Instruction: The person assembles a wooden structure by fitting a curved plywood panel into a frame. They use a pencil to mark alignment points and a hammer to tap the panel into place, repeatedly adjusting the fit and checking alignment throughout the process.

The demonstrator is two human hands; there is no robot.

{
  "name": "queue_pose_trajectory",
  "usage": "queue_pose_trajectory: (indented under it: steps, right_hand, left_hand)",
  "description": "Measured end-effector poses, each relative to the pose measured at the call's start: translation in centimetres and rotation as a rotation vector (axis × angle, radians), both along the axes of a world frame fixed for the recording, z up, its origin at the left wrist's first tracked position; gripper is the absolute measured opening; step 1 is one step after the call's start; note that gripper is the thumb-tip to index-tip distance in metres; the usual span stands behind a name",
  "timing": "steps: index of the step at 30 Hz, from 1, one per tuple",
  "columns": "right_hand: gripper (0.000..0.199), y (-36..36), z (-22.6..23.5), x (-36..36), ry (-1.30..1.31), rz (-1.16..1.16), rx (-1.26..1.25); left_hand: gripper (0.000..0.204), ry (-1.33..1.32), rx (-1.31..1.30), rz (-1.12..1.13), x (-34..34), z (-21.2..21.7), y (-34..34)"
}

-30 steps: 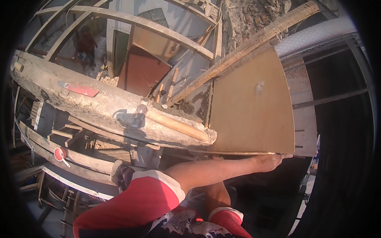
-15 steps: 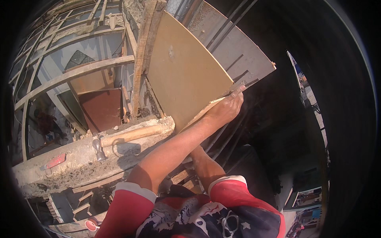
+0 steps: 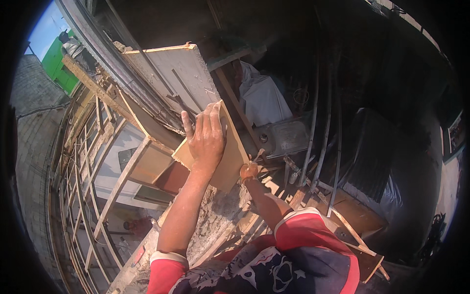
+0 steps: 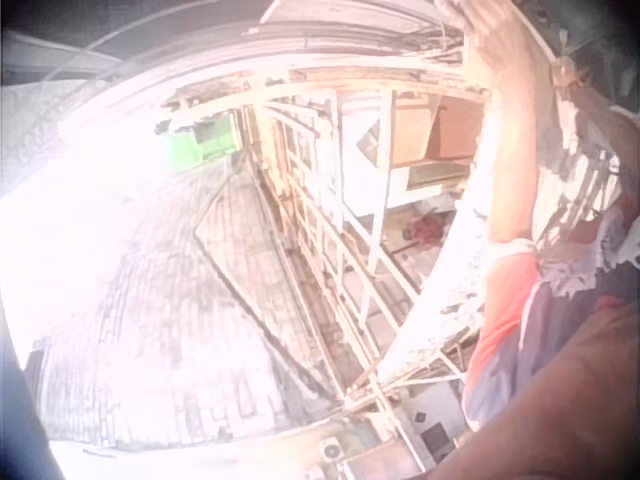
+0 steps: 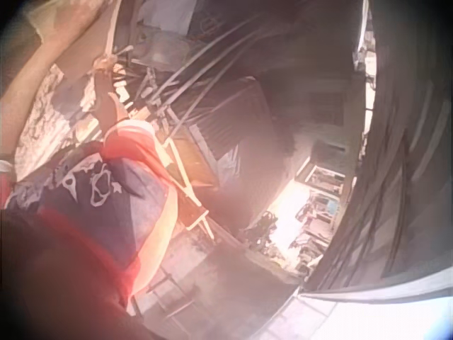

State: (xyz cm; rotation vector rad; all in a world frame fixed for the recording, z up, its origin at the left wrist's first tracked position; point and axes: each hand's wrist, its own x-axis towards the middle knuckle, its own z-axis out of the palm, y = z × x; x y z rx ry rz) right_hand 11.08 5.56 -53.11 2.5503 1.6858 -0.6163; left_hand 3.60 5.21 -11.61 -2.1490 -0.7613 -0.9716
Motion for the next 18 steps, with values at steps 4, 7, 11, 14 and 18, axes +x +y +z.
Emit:
queue_pose_trajectory:
  steps: [4,7,11,14,18]
  right_hand:
    - [0.039,0.0,-1.3,-3.2,0.283,-0.322,0.098]
    - [0.041,0.6,-2.9,-3.4,0.397,-0.457,0.107]
    - [0.038,0.3,-2.7,-5.6,1.279,-1.222,0.627]
    - [0.034,0.5,-2.7,-6.5,1.205,-1.235,0.691]
    - [0.035,2.7,-7.1,-5.9,1.852,-1.623,0.972]
  left_hand:
    - [0.038,0.033,0.001,0.081,0.0,0.2,-0.3]
    - [0.041,0.015,0.019,0.067,1.1,0.7,-0.9]
    - [0.042,0.055,-0.006,0.121,0.8,-0.2,-1.0]
    - [0.043,0.056,0.023,0.134,0.6,-0.4,-1.0]
    - [0.044,0.072,0.008,0.053,3.0,0.3,-0.9]
